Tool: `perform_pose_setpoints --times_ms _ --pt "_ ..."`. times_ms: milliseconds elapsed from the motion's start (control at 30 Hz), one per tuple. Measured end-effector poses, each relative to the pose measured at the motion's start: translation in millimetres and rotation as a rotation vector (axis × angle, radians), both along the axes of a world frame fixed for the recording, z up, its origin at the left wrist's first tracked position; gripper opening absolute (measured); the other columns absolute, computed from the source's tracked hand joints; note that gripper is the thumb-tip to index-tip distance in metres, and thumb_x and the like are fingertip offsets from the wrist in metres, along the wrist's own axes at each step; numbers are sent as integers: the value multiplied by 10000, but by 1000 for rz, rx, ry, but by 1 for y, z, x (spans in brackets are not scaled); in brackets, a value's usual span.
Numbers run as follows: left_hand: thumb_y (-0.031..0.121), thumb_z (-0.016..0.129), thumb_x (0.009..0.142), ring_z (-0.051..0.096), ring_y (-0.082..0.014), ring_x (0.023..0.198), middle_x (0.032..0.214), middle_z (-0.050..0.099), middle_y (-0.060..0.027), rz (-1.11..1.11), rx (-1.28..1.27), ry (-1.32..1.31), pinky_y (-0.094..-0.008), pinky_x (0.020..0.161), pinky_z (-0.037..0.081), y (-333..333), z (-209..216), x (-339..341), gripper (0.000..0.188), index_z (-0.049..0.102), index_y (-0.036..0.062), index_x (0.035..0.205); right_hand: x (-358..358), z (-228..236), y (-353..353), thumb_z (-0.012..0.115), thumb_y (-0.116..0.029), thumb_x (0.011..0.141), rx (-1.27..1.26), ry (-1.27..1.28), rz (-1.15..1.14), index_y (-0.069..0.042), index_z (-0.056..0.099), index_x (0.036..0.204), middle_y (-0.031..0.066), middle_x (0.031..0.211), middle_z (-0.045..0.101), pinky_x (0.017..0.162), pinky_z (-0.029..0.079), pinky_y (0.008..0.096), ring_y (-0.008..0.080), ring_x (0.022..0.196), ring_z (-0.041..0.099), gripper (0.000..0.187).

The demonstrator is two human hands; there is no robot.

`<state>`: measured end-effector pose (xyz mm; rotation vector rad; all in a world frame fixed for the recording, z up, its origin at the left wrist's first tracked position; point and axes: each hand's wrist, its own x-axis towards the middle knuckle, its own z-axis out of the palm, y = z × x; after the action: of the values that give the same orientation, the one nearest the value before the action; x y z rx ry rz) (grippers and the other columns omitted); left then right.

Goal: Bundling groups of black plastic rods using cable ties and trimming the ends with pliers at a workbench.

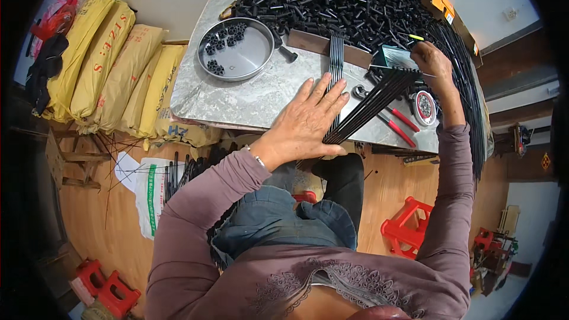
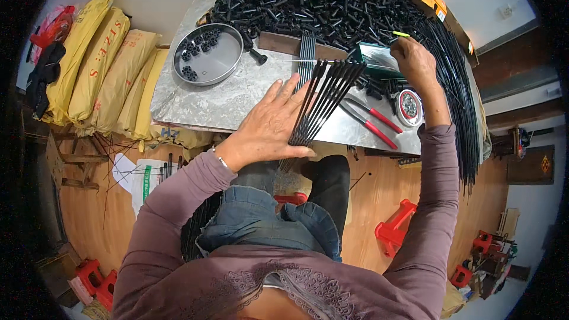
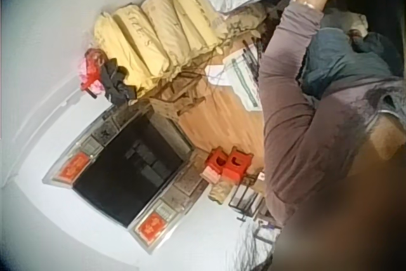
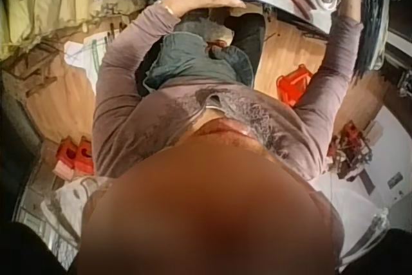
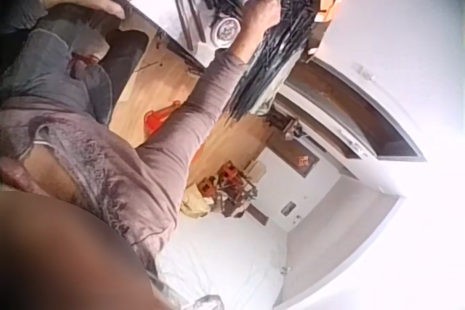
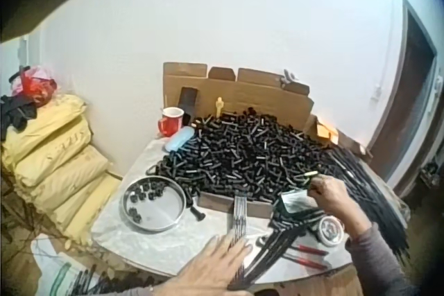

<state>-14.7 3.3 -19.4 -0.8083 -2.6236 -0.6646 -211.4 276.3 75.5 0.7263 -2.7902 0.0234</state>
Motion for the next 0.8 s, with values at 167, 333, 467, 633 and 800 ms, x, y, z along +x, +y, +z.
perform_pose_setpoints --times_ms 167,333,467,633,800 --pt "597 681 716 180 -375 1417 1502 276 -186 0 -6 -52 -493 1145 182 1 4 1 957 386 -13 1393 10 -13 -48 646 -183 828 -343 -141 257 -117 681 925 58 917 669 740 500 340 262 870 636 123" --pt "576 692 719 160 -375 1423 1512 254 -188 -3 -23 -117 -502 1143 177 0 7 1 960 372 -19 1401 11 -36 -87 682 -105 798 -314 -114 344 -52 681 899 75 864 620 732 489 334 242 836 607 114" --pt "588 679 726 134 -366 1431 1522 234 -181 -4 -58 -170 -496 1148 162 2 13 -1 968 357 -14 1412 10 -39 -83 653 -53 812 -343 -217 341 -49 686 950 78 860 614 711 490 322 235 809 614 142" --pt "581 687 723 139 -370 1429 1520 237 -183 0 -53 -173 -497 1147 163 1 13 -1 962 366 -13 1408 9 -41 -86 639 -30 817 -407 -259 329 -32 681 967 83 847 603 692 486 305 222 778 616 156" --pt "577 687 726 146 -376 1425 1518 240 -183 1 -42 -166 -499 1145 165 1 10 -3 954 372 -14 1406 8 -39 -90 629 -18 820 -378 -266 320 -25 679 976 84 834 596 682 482 304 215 764 610 164"
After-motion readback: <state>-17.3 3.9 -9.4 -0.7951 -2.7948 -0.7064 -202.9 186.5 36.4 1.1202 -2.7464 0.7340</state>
